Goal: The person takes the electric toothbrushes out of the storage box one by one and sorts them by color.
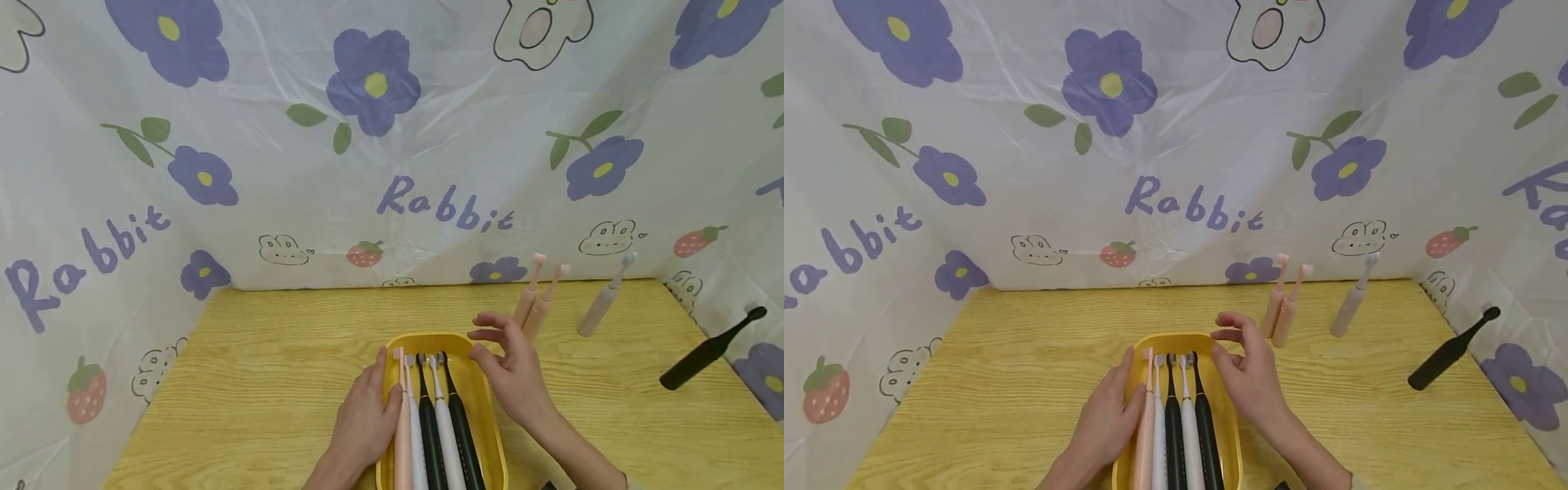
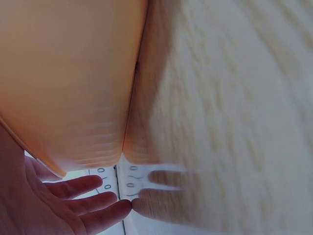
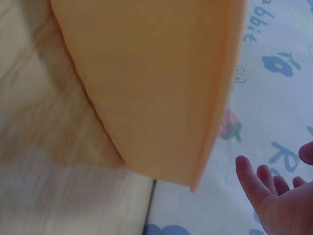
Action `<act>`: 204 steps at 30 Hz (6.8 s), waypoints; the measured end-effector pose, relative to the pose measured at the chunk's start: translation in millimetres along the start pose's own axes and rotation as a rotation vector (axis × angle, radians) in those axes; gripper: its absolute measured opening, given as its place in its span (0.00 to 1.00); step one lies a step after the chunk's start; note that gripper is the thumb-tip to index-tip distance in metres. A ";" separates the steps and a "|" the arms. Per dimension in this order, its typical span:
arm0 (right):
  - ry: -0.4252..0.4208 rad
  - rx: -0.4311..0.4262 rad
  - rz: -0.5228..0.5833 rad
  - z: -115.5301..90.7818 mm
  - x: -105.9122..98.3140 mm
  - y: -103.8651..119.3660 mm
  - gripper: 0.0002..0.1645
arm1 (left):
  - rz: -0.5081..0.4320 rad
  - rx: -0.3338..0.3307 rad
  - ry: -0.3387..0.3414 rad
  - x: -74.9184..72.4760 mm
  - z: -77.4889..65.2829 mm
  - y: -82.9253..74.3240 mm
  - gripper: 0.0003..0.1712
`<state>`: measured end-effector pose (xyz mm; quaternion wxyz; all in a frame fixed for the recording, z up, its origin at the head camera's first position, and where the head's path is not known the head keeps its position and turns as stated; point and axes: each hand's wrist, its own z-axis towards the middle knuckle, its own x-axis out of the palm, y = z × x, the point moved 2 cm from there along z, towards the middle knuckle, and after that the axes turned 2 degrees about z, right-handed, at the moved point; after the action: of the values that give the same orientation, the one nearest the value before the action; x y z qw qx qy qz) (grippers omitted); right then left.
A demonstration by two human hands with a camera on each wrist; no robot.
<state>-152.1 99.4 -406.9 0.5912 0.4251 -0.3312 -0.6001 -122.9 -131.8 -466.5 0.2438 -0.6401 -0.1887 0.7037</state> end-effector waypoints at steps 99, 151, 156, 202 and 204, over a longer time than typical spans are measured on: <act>0.741 0.395 -0.095 -22.1 3.9 2.2 0.18 | 0.054 -0.036 -0.001 0.7 1.4 -4.6 0.38; 0.108 0.004 -0.289 -14.4 -75.5 36.1 0.23 | 0.042 -0.027 -0.028 7.9 -8.4 -5.2 0.38; 0.050 0.017 -0.366 -22.3 -91.2 30.7 0.24 | 0.043 -0.025 -0.032 9.7 -11.2 -6.7 0.38; -0.552 0.503 -0.888 -57.3 -206.0 -16.9 0.28 | 0.034 -0.036 0.025 -3.1 4.1 -7.3 0.39; -0.597 0.547 -0.885 -58.6 -209.2 -15.3 0.28 | 0.033 -0.040 0.028 -4.5 5.6 -7.0 0.39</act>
<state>-118.5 314.2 -420.5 0.0355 0.4724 -0.4169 -0.7757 -127.4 -128.4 -458.2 0.2217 -0.6578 -0.1888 0.6946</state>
